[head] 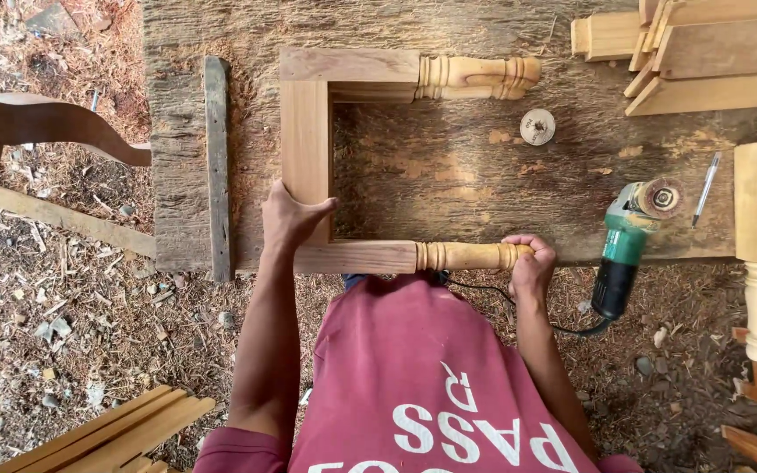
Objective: The person uses a green angle grinder to smooth the edges of a wooden frame and a turned wooden leg. They then assemble the frame by fitting the legs into the corners and checking the alignment of the joints.
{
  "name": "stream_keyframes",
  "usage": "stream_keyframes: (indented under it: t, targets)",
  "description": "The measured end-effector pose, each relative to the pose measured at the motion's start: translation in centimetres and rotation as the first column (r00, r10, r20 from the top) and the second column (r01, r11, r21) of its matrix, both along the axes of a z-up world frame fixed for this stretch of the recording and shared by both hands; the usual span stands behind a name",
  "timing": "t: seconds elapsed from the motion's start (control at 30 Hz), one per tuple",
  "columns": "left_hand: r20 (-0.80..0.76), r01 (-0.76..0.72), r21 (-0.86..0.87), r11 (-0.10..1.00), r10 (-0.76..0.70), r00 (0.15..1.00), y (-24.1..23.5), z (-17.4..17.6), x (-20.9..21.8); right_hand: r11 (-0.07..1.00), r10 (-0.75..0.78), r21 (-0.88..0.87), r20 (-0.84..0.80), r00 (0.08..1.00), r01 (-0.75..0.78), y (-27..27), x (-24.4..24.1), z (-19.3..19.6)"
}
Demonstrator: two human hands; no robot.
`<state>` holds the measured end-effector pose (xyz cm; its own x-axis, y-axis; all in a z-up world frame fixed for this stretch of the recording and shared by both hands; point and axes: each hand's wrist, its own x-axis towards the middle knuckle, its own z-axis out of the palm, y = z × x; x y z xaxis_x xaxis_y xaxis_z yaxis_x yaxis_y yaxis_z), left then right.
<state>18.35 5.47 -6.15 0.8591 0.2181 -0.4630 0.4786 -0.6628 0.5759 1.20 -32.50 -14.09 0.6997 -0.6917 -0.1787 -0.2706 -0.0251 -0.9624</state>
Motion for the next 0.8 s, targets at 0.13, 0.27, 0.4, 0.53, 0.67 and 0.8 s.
stream_keyframes:
  t: [0.13, 0.27, 0.4, 0.53, 0.67, 0.8]
  targets:
    - [-0.001, 0.004, -0.026, 1.000, -0.004, 1.000, 0.2, -0.5, 0.2, 1.000, -0.023, -0.016, 0.010, 1.000, 0.023, -0.2, 0.0, -0.4]
    - [0.025, -0.001, -0.053, 0.999, 0.003, 1.000, 0.0, -0.1, 0.0, 0.999, -0.047, -0.009, 0.011, 0.999, 0.047, -0.3, 0.2, -0.5]
    - [0.026, 0.019, -0.018, 1.000, -0.019, 1.000, 0.0, -0.1, 0.1, 0.998, -0.063, 0.001, 0.019, 0.998, 0.063, -0.7, 0.3, -1.6]
    - [0.040, 0.024, -0.049, 0.999, -0.022, 0.999, -0.2, 0.9, -0.1, 0.997, -0.069, -0.017, -0.012, 0.998, 0.069, 0.3, 0.3, 0.8]
    - [0.049, 0.022, -0.025, 0.999, -0.021, 0.999, -0.1, 0.4, -0.1, 0.997, -0.071, -0.009, -0.013, 0.997, 0.071, -1.0, 0.0, -1.9]
    - [0.053, 0.028, -0.011, 1.000, -0.028, 0.998, -0.1, 0.7, -0.2, 0.997, -0.080, 0.010, 0.001, 0.997, 0.080, -0.8, -0.1, -1.8]
